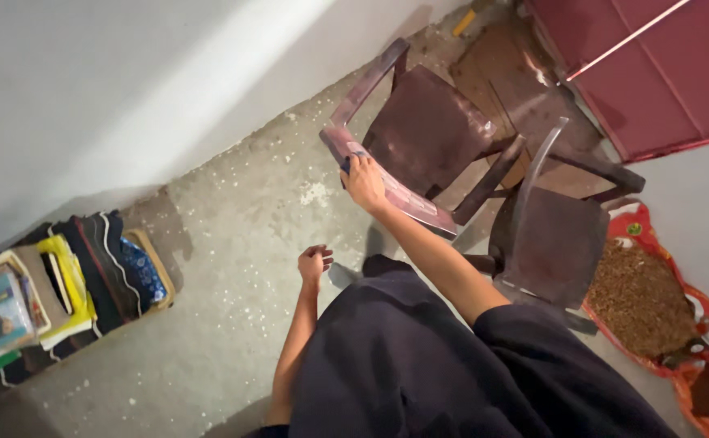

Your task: The person wipes several plastic chairs with a dark cloth, moving them around the room to access different surfaces. The person also briefly handles a stack of books and notebooks on a bed before returning to cleaning the chairs.

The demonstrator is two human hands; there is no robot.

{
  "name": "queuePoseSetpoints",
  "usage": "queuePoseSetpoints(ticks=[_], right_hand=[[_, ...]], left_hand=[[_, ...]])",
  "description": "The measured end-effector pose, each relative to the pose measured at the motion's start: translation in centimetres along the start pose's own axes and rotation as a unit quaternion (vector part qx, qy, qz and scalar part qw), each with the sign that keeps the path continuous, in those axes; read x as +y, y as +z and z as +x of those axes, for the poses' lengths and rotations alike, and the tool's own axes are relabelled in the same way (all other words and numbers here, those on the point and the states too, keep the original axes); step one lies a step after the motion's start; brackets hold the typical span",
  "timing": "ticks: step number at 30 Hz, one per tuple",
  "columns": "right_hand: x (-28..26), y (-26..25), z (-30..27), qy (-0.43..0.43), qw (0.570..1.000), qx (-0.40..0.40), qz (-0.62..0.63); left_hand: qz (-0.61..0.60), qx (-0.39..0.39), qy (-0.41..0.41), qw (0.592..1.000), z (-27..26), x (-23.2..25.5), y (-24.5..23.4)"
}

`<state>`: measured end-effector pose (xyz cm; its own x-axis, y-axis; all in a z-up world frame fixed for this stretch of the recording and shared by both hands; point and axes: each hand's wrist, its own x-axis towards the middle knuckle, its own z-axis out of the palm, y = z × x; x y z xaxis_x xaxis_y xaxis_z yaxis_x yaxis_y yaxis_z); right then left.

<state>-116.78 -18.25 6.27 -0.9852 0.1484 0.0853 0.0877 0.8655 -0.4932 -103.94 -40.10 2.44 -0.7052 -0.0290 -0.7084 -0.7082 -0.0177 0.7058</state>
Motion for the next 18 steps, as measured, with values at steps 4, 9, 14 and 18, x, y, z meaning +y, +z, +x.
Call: queuePoseSetpoints(ticks=[4, 9, 14, 18], right_hand=[[-1.0, -0.4, 0.5, 0.0, 1.0, 0.017, 0.013], [-1.6, -1.3, -0.2, -0.025, 0.999, 0.019, 0.033], [-1.5, -1.5, 0.4, -0.029, 0.997, 0.051, 0.041], [0.0, -1.3, 1.8, 0.047, 0.996, 0.043, 0.055]], left_hand=[[0.024, -0.045, 0.059, 0.997, 3.6, 3.0, 2.0], [0.147, 0.075, 0.284, 0.945, 7.3, 8.7, 4.6], [0.261, 0.126, 0.504, 0.814, 9.7, 16.7, 7.7], [0.321, 0.08, 0.561, 0.759, 11.0, 21.9, 12.4]])
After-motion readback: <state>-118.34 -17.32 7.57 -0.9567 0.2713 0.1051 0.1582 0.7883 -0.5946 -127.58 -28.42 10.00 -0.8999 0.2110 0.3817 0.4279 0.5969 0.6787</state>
